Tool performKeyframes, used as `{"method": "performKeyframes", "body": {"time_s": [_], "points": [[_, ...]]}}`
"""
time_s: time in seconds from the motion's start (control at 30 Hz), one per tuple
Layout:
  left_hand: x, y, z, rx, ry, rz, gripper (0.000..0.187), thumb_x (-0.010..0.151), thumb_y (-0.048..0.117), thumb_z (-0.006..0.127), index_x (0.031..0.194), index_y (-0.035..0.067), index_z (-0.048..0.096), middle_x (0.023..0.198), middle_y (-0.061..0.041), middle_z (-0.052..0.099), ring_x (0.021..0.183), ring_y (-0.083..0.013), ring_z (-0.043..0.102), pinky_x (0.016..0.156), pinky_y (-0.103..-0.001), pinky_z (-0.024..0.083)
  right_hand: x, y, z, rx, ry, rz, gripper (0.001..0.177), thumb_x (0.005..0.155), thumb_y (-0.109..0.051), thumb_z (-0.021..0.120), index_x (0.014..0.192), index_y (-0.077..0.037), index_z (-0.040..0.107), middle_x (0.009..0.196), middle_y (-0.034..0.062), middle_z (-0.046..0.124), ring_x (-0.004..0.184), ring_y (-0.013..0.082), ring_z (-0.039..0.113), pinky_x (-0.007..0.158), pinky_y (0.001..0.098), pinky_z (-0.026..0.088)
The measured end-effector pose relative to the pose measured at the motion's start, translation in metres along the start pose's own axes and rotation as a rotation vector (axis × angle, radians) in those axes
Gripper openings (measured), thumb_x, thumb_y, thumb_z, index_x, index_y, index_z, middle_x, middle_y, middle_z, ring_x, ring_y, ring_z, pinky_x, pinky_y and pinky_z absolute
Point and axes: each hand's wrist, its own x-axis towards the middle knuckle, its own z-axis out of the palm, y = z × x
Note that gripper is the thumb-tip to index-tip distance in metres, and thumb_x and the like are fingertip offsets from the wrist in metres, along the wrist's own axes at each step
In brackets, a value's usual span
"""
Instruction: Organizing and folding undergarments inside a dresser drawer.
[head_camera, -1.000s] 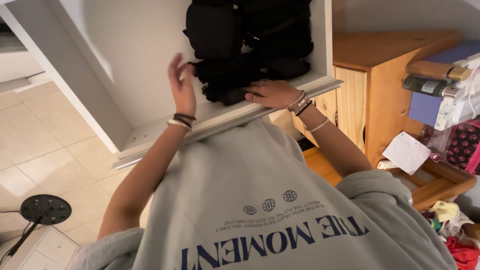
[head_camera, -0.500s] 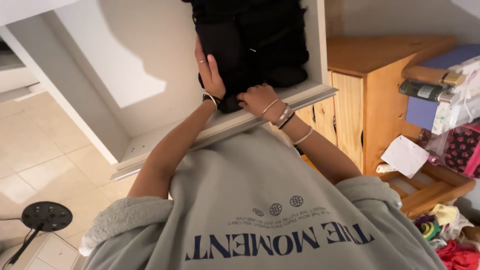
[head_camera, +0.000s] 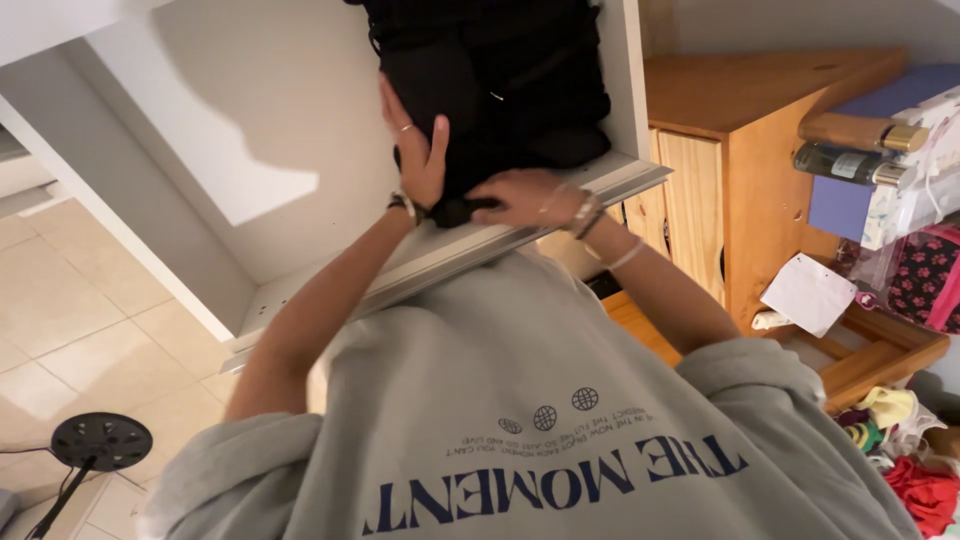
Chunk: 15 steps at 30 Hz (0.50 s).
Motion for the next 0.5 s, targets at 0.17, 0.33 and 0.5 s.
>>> {"method": "performKeyframes", "body": {"time_s": [0.17, 0.33, 0.5], "points": [[-0.024, 0.045, -0.063, 0.204, -0.165, 0.063, 0.113, 0.104, 0.055, 0.071, 0.166, -0.001, -0.005, 0.172, -0.03, -0.003, 0.162, -0.0444, 0.006, 0.134, -0.049, 0.009, -0.054, 0.035, -0.046, -0.179, 0.478, -0.133, 0.041, 0.08, -0.027, 0.082, 0.117, -0.014, 0.07, 0.123, 0.0092, 0.066, 0.118, 0.0327, 0.061, 0.1, 0.0429, 0.051], [-0.023, 0.075, -0.084, 0.413, -0.535, -0.137, 0.076, 0.083, 0.06, 0.079, 0.133, 0.006, 0.059, 0.136, -0.017, 0.056, 0.132, -0.0324, 0.053, 0.114, -0.043, 0.047, -0.046, 0.093, -0.047, -0.245, 0.24, -0.084, 0.05, 0.077, -0.015, 0.082, 0.125, -0.014, 0.068, 0.127, 0.0078, 0.062, 0.119, 0.0316, 0.059, 0.099, 0.0433, 0.051], [-0.041, 0.036, -0.061, 0.407, -0.692, -0.409, 0.058, 0.084, 0.054, 0.078, 0.114, 0.004, 0.07, 0.114, -0.017, 0.071, 0.11, -0.0304, 0.066, 0.097, -0.04, 0.053, -0.026, 0.104, -0.049, -0.317, 0.092, -0.228, 0.051, 0.075, -0.009, 0.077, 0.125, -0.015, 0.067, 0.125, 0.0071, 0.06, 0.119, 0.031, 0.058, 0.096, 0.0425, 0.053]]}}
